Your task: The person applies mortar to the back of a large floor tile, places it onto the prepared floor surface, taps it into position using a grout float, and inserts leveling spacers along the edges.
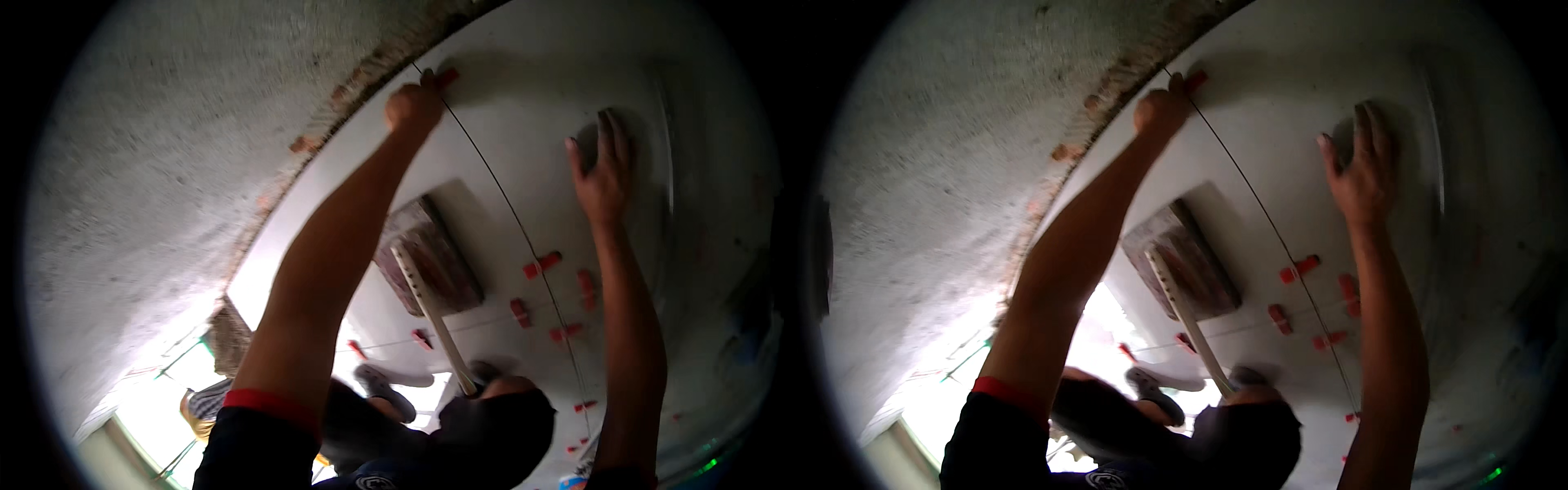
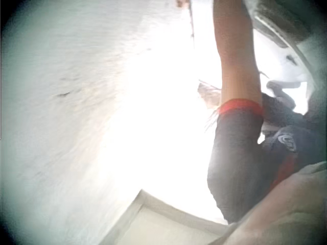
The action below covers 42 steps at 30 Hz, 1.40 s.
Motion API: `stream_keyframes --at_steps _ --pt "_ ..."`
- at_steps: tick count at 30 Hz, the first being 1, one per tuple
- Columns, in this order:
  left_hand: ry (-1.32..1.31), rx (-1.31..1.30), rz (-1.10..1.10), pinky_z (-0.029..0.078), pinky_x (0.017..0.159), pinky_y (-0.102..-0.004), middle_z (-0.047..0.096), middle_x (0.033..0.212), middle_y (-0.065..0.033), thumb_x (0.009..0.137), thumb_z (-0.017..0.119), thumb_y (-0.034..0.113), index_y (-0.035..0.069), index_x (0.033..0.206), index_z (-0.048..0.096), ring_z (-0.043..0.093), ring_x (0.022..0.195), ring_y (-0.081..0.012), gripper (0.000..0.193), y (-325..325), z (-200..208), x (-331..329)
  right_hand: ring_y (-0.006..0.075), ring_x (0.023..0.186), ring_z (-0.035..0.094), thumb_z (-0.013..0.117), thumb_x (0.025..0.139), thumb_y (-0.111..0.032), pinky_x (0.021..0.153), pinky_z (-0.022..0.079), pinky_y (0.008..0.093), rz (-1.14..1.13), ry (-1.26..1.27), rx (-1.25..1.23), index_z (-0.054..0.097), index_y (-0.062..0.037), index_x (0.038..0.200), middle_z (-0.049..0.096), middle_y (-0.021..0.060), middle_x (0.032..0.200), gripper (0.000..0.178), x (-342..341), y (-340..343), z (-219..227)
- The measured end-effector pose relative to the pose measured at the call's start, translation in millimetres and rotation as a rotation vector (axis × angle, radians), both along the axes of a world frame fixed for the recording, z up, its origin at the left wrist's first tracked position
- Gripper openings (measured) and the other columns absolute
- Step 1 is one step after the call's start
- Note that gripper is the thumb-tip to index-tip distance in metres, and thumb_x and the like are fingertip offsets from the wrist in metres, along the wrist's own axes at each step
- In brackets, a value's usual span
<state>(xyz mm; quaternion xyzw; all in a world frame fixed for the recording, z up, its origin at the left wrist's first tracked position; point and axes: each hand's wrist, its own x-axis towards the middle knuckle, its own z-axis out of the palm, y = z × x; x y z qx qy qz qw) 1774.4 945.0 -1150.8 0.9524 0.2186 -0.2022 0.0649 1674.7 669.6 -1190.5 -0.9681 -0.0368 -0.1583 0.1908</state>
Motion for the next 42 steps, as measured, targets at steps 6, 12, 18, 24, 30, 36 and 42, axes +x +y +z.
stream_keyframes --at_steps 6,12,18,24,30,36,42 --pt "-0.059 -0.252 -0.335 0.050 0.077 -0.0440 0.065 0.095 -0.0213 0.097 0.040 0.048 0.006 0.101 0.065 0.064 0.091 -0.0366 0.049 57 0 -61 0.0340 0.121 0.049 0.057 0.089 -0.049 0.102 0.040 0.0442 0.024 -0.062 0.025 0.054 -0.0026 0.127 0.051 0.0161 0.132 0.060 3 9 -17" --pt "-0.550 -0.363 0.040 0.045 0.085 -0.0417 0.062 0.103 -0.0193 0.091 0.058 0.041 0.000 0.100 0.061 0.058 0.099 -0.0360 0.042 181 12 -237 0.0309 0.111 0.056 0.057 0.091 -0.046 0.093 0.045 0.0380 -0.034 0.237 0.631 0.055 -0.0012 0.124 0.056 0.0197 0.124 0.056 -54 21 30" --pt "-0.207 -0.062 0.101 0.031 0.107 -0.0496 0.028 0.145 -0.0274 0.085 0.066 0.044 -0.003 0.140 0.032 0.029 0.134 -0.0416 0.080 230 2 -423 0.0178 0.072 0.060 0.056 0.095 -0.037 0.072 0.049 0.0356 0.165 1.343 0.961 0.053 0.0004 0.109 0.061 0.0084 0.084 0.040 -302 143 89" --pt "0.034 -0.074 0.145 0.021 0.111 -0.0537 0.008 0.153 -0.0283 0.075 0.076 0.045 -0.007 0.146 0.012 0.008 0.143 -0.0410 0.109 171 26 -436 0.0323 0.073 0.063 0.044 0.097 -0.048 0.069 0.049 0.0427 0.119 1.038 0.569 0.058 0.0016 0.100 0.064 0.0186 0.077 0.051 -243 156 140" --pt "0.086 -0.034 0.144 0.019 0.112 -0.0561 0.007 0.152 -0.0308 0.071 0.079 0.044 -0.009 0.145 0.008 0.008 0.142 -0.0436 0.116 173 30 -436 0.0086 0.051 0.043 0.038 0.097 -0.054 0.043 0.037 0.0257 0.180 0.600 0.551 0.048 -0.0085 0.079 0.045 -0.0017 0.060 0.050 -192 47 203" --pt "0.121 -0.029 0.150 0.019 0.112 -0.0550 0.008 0.151 -0.0333 0.071 0.080 0.042 -0.011 0.144 0.008 0.008 0.142 -0.0445 0.116 164 23 -426 0.0101 0.040 0.041 0.040 0.091 -0.065 0.035 0.037 0.0292 -0.005 0.296 0.379 0.052 -0.0063 0.087 0.041 -0.0012 0.055 0.060 -146 -38 140" --pt "0.169 0.016 0.158 0.021 0.112 -0.0540 0.012 0.150 -0.0338 0.070 0.080 0.043 -0.013 0.143 0.009 0.012 0.141 -0.0442 0.116 164 30 -419 0.0139 0.038 0.040 0.046 0.084 -0.073 0.036 0.037 0.0309 -0.390 0.836 0.509 0.054 -0.0016 0.092 0.041 0.0017 0.055 0.072 -121 -46 103"
